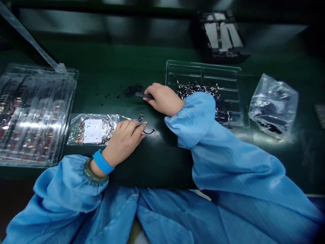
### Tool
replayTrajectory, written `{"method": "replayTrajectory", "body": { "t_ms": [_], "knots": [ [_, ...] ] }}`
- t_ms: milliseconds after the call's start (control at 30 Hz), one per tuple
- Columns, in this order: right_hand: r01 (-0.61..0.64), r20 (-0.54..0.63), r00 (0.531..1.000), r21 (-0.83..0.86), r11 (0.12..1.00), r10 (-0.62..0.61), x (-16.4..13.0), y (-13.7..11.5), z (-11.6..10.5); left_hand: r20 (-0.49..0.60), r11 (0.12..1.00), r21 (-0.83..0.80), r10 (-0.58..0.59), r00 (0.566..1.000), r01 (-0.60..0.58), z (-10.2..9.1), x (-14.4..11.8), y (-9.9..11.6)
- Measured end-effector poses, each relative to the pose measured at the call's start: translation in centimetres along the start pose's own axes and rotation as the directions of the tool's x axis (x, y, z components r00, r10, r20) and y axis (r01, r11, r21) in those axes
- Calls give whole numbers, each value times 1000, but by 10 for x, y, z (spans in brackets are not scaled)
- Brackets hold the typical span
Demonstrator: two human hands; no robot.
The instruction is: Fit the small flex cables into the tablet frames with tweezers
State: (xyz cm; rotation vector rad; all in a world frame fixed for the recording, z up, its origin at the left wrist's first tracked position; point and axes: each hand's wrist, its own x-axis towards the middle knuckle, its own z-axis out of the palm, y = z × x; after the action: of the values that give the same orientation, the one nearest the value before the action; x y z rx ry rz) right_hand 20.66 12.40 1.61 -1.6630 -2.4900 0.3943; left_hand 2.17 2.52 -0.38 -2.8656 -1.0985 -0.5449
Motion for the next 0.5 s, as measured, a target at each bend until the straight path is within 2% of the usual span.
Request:
{"method": "replayTrajectory", "body": {
  "t_ms": [200, 333, 500],
  "knots": [
    [-17, -108, 994, 78, 997, 26, 14, 7, 11, 27, 1000, 13, -1, 1000, 0, 2, -1, 0],
    [-45, -145, 988, 60, 997, 53, 26, 5, 18, 28, 1000, 8, 4, 1000, -4, 2, -2, -1],
    [-66, -64, 996, -9, 998, 65, 19, -2, 13, 9, 1000, -1, 16, 1000, -16, 1, -3, 0]
  ]
}}
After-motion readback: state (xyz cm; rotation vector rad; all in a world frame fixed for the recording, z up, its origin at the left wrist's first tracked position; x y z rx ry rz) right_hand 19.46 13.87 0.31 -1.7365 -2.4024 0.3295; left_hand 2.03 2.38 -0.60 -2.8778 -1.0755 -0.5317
